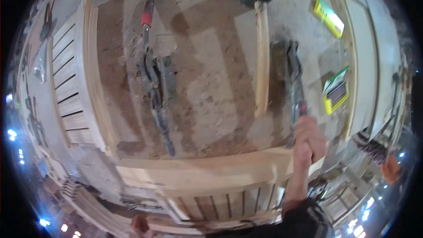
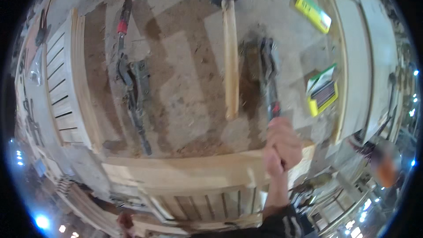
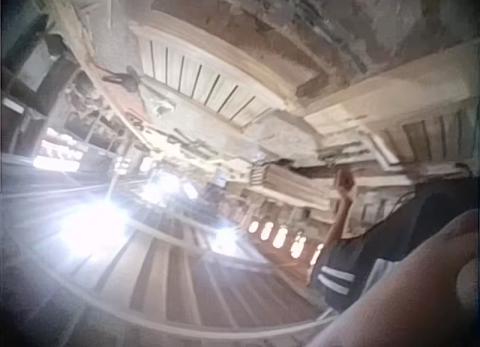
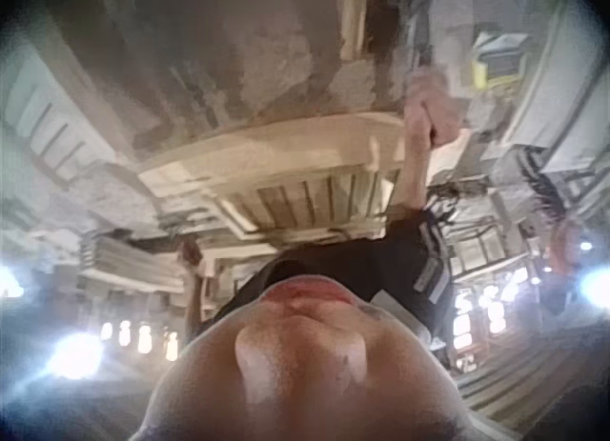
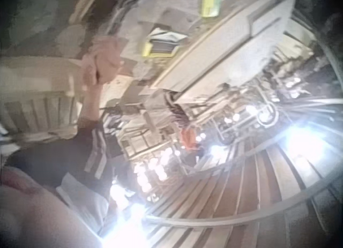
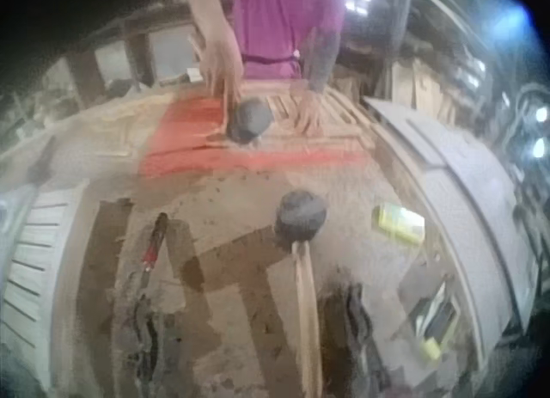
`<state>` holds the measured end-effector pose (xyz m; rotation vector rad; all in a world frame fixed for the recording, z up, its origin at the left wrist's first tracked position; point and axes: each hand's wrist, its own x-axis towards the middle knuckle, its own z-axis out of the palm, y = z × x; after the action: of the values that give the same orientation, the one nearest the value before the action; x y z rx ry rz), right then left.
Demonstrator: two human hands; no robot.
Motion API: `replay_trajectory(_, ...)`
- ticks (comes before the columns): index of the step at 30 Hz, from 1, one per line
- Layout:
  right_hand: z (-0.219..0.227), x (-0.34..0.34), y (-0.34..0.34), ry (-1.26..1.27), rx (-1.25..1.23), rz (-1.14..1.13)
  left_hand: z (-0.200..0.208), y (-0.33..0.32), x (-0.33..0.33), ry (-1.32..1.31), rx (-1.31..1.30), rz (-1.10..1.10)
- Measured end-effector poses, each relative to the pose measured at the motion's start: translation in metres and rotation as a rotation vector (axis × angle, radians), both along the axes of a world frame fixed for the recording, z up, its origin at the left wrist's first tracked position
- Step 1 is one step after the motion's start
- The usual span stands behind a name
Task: The person is assembling wooden panels into furniture components using a nail gun and clamps.
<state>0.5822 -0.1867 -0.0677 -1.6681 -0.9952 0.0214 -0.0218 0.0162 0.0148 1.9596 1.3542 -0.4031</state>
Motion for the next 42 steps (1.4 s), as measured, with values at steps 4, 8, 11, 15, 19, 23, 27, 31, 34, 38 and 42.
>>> replay_trajectory(4, 0.033, -0.003, 0.02, -0.032, -0.013, -0.097, 0.005, -0.009, 0.04, 0.001, 0.254, -0.111)
replay_trajectory(8, 0.075, 0.004, 0.047, 0.49, -0.382, -0.216, 0.008, -0.01, 0.027, -0.005, 0.255, -0.132)
replay_trajectory(11, 0.116, 0.001, 0.098, 0.736, -0.348, -0.074, 0.002, -0.012, 0.015, -0.115, 0.285, -0.047)
replay_trajectory(15, 0.114, 0.013, 0.222, 0.547, -0.219, 0.035, 0.006, -0.021, 0.025, -0.181, 0.32, 0.118)
replay_trajectory(19, 0.006, 0.053, 0.342, 0.342, -0.58, -0.102, 0.009, -0.025, 0.025, -0.292, 0.342, 0.248)
replay_trajectory(23, -0.037, 0.061, 0.376, 0.542, -0.583, -0.162, 0.004, -0.02, 0.027, -0.387, 0.293, 0.269)
replay_trajectory(27, 0.009, 0.037, 0.374, 1.105, -0.083, -0.076, 0.003, -0.018, 0.014, -0.419, 0.269, 0.258)
replay_trajectory(31, 0.131, -0.026, 0.321, 1.021, -0.242, 0.764, 0.011, -0.016, 0.013, -0.366, 0.317, 0.212)
replay_trajectory(34, 0.132, -0.103, 0.291, 0.484, -0.403, 0.537, 0.008, -0.015, 0.013, -0.38, 0.319, 0.245)
replay_trajectory(38, 0.121, -0.101, 0.297, 0.606, -0.18, 0.145, 0.004, -0.018, 0.016, -0.429, 0.3, 0.207)
replay_trajectory(42, 0.102, -0.108, 0.289, 0.52, -0.276, 0.128, 0.001, -0.024, 0.024, -0.342, 0.29, 0.209)
